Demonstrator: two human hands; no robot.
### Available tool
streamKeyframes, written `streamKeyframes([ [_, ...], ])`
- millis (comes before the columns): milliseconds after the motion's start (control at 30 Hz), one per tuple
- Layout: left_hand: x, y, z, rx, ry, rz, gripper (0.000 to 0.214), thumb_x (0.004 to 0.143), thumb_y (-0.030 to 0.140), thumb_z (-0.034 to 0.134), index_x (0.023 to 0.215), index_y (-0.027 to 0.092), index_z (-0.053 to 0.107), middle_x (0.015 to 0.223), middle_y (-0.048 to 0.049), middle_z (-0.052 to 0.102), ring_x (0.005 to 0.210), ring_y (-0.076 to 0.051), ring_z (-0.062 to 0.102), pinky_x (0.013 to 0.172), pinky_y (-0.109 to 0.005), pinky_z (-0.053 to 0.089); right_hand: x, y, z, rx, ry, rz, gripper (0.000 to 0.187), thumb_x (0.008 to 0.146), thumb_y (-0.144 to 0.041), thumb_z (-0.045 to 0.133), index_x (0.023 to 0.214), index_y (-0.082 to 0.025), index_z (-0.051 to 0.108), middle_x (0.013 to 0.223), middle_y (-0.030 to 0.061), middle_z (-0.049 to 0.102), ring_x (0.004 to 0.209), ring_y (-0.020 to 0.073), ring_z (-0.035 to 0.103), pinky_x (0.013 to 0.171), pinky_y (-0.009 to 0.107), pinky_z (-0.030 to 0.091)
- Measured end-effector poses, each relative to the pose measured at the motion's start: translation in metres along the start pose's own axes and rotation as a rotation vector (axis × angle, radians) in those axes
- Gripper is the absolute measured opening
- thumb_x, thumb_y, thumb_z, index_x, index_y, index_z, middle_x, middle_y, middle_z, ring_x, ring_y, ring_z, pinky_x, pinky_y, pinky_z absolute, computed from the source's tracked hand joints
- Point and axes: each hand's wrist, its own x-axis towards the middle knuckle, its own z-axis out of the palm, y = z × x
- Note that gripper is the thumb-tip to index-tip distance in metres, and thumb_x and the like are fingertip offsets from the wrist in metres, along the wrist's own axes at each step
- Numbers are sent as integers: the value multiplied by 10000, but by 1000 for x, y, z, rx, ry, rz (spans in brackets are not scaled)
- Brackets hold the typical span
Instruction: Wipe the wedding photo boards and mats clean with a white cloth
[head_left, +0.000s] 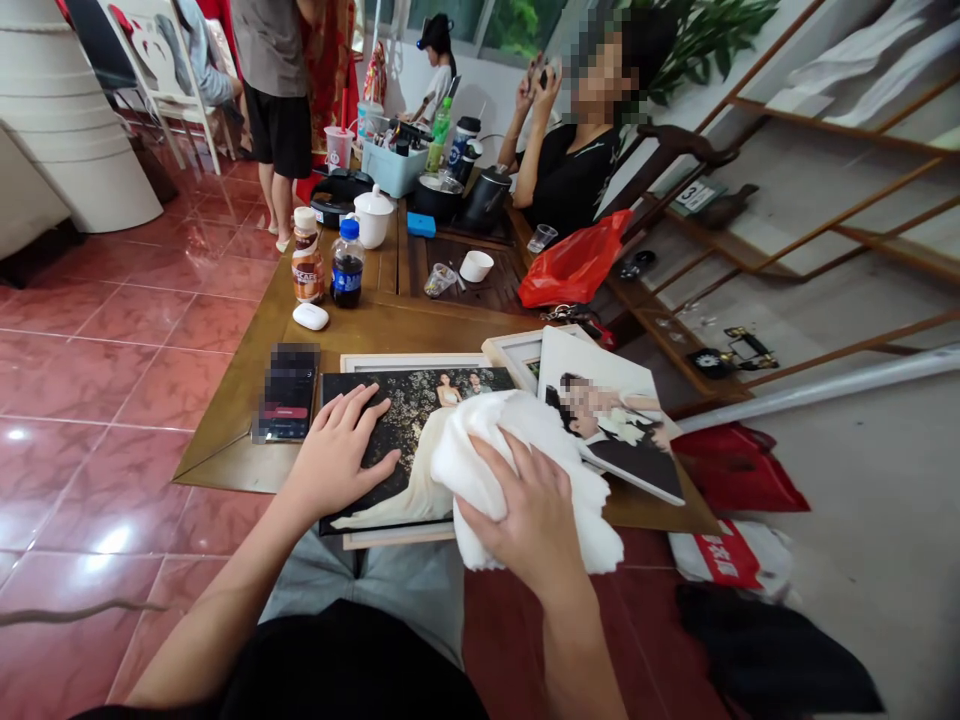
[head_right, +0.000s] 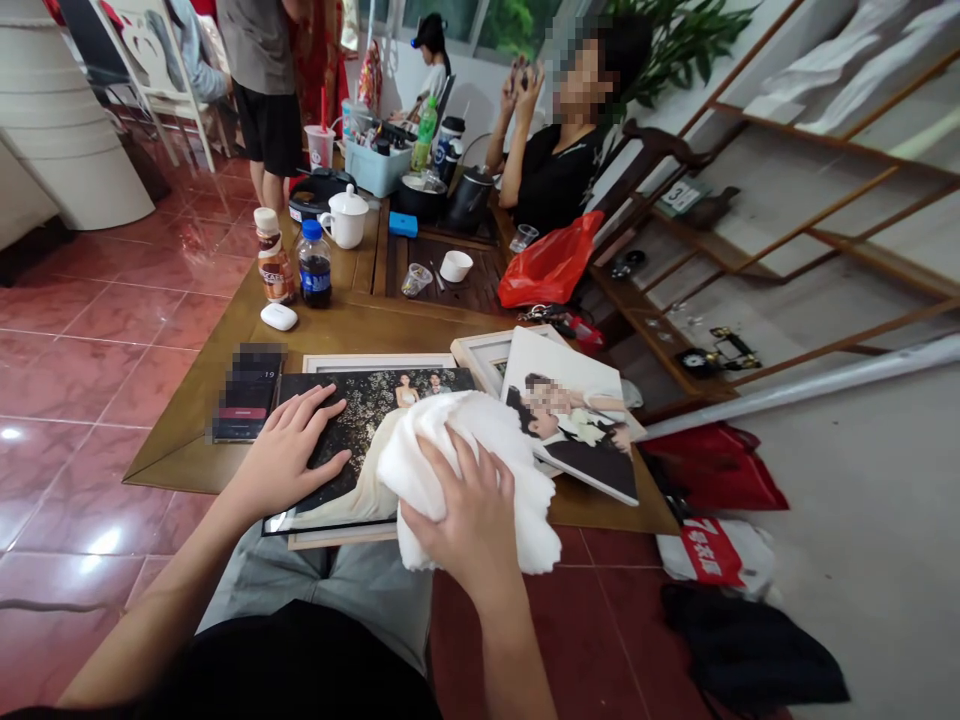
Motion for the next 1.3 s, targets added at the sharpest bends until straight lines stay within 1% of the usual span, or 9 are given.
streamKeyframes([
  [133, 0, 0, 1, 8, -3, 2, 597, 996, 503, 517, 1497, 180, 487, 1634, -152, 427, 1538, -306, 367, 1271, -517, 290, -7, -12, 0, -52, 10, -9, 568, 932, -482, 569, 1452, -253, 540, 1465, 162, 549, 1233, 384, 540, 1040, 561, 391],
  [333, -1, -3, 4, -13, -5, 13, 597, 989, 492, 532, 1492, 172, 499, 1639, -151, 422, 1535, -314, 369, 1266, -519, 288, 12, -34, 3, 74, -76, -77, 615, 871, -508, 618, 1435, -268, 576, 1515, 140, 520, 1317, 407, 472, 1081, 581, 338],
  [500, -1, -5, 3, -17, -13, 37, 596, 984, 465, 538, 1499, 167, 494, 1646, -151, 412, 1551, -318, 343, 1269, -533, 275, 36, -29, 9, 107, -116, -39, 605, 882, -524, 629, 1437, -285, 582, 1510, 119, 542, 1346, 388, 464, 1083, 559, 341],
  [700, 0, -5, 3, -9, -6, 35, 582, 1013, 502, 493, 1490, 169, 498, 1644, -153, 417, 1549, -315, 349, 1269, -546, 275, 78, -23, 21, 102, -143, 40, 582, 927, -554, 603, 1447, -295, 570, 1536, 117, 531, 1353, 375, 473, 1081, 564, 346],
  [800, 0, -4, 4, 0, -6, 16, 571, 1006, 498, 508, 1476, 175, 513, 1645, -151, 416, 1549, -319, 348, 1267, -544, 284, 87, -23, 24, 101, -139, 46, 577, 934, -558, 600, 1451, -302, 570, 1546, 109, 524, 1357, 374, 472, 1084, 568, 349],
  [900, 0, -2, 4, -2, 12, -8, 582, 1000, 489, 520, 1491, 178, 501, 1646, -145, 415, 1547, -314, 355, 1272, -529, 286, 81, -23, 22, 90, -113, 15, 570, 932, -552, 608, 1447, -311, 581, 1556, 103, 515, 1352, 372, 477, 1092, 562, 352],
  [1067, -1, -1, 4, -16, 18, -14, 609, 962, 452, 569, 1500, 176, 498, 1636, -147, 428, 1539, -314, 368, 1272, -523, 291, 46, -24, 15, 79, -84, -91, 583, 908, -528, 624, 1447, -308, 585, 1536, 107, 528, 1340, 370, 482, 1105, 557, 352],
  [1200, -1, -1, 3, -12, 8, -4, 692, 927, 531, 605, 1501, 159, 498, 1640, -164, 418, 1548, -322, 350, 1277, -523, 276, 19, -23, 9, 56, -52, -93, 612, 875, -504, 632, 1447, -292, 582, 1532, 117, 527, 1333, 381, 482, 1112, 563, 342],
  [1300, -1, -2, 3, -14, 8, 7, 714, 926, 558, 605, 1505, 155, 493, 1639, -170, 416, 1548, -326, 348, 1278, -529, 271, 16, -19, 9, 65, -65, -77, 612, 857, -503, 646, 1431, -298, 592, 1516, 113, 542, 1323, 380, 491, 1096, 550, 358],
])
